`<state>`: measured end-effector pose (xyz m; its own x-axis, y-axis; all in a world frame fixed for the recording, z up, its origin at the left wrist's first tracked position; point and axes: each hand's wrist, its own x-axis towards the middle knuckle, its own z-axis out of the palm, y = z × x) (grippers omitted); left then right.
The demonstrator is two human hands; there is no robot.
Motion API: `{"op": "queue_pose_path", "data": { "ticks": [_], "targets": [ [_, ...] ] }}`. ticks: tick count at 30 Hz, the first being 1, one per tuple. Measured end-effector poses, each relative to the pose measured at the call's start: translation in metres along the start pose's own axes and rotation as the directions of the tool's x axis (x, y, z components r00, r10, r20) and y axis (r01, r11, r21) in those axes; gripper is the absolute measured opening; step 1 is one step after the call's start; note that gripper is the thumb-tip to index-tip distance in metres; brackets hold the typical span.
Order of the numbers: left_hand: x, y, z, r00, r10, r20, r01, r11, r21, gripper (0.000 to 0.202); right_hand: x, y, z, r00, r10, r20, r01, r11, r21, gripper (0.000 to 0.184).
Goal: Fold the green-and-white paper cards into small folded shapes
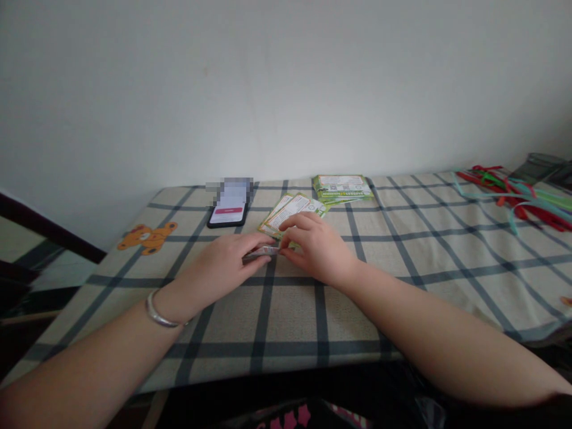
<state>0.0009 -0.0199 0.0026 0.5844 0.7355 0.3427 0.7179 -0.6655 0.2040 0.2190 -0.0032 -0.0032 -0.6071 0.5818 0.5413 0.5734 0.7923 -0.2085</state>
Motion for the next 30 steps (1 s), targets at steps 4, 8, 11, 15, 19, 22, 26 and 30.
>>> {"op": "queue_pose_path", "data": {
  "ticks": [4,8,11,15,19,22,26,30],
  "targets": [
    [0.0002,0.0026,-0.0035,0.999,0.045,-0.007,-0.044,0.995,0.089,0.014,0.0008,-0.0048,-0.0012,0.999,-0.050,0.002,0.050,0.996,-0.075,0.007],
    [-0.0003,0.0028,-0.0041,0.994,0.105,-0.025,-0.099,0.979,0.177,0.016,0.0020,-0.0069,-0.0016,0.999,-0.048,-0.006,0.048,0.997,-0.066,0.005],
    [-0.0009,0.0013,-0.0034,0.994,0.087,-0.062,-0.074,0.979,0.190,0.016,0.0016,-0.0067,-0.0015,0.999,-0.014,-0.034,0.013,0.999,-0.038,0.002],
    [-0.0013,-0.0010,-0.0027,0.996,0.047,-0.075,-0.028,0.973,0.229,0.012,0.0001,-0.0044,-0.0012,0.997,0.042,-0.058,-0.044,0.998,-0.049,0.007],
    [-0.0013,-0.0019,-0.0018,0.996,0.007,-0.094,0.020,0.959,0.284,0.010,-0.0005,-0.0021,-0.0004,0.997,0.057,-0.052,-0.061,0.996,-0.072,0.005],
    [-0.0010,-0.0014,-0.0012,0.996,0.001,-0.090,0.026,0.954,0.298,0.010,-0.0005,-0.0016,0.0001,0.997,0.049,-0.058,-0.054,0.996,-0.077,0.005],
    [-0.0005,0.0007,-0.0025,0.997,0.012,-0.079,0.013,0.950,0.312,0.009,-0.0004,-0.0016,0.0002,0.996,0.050,-0.076,-0.055,0.996,-0.074,0.004],
    [0.0002,0.0028,-0.0048,0.997,0.035,-0.074,-0.010,0.952,0.306,0.007,-0.0003,-0.0013,0.0004,0.996,0.040,-0.081,-0.044,0.997,-0.058,0.003]
  ]
}}
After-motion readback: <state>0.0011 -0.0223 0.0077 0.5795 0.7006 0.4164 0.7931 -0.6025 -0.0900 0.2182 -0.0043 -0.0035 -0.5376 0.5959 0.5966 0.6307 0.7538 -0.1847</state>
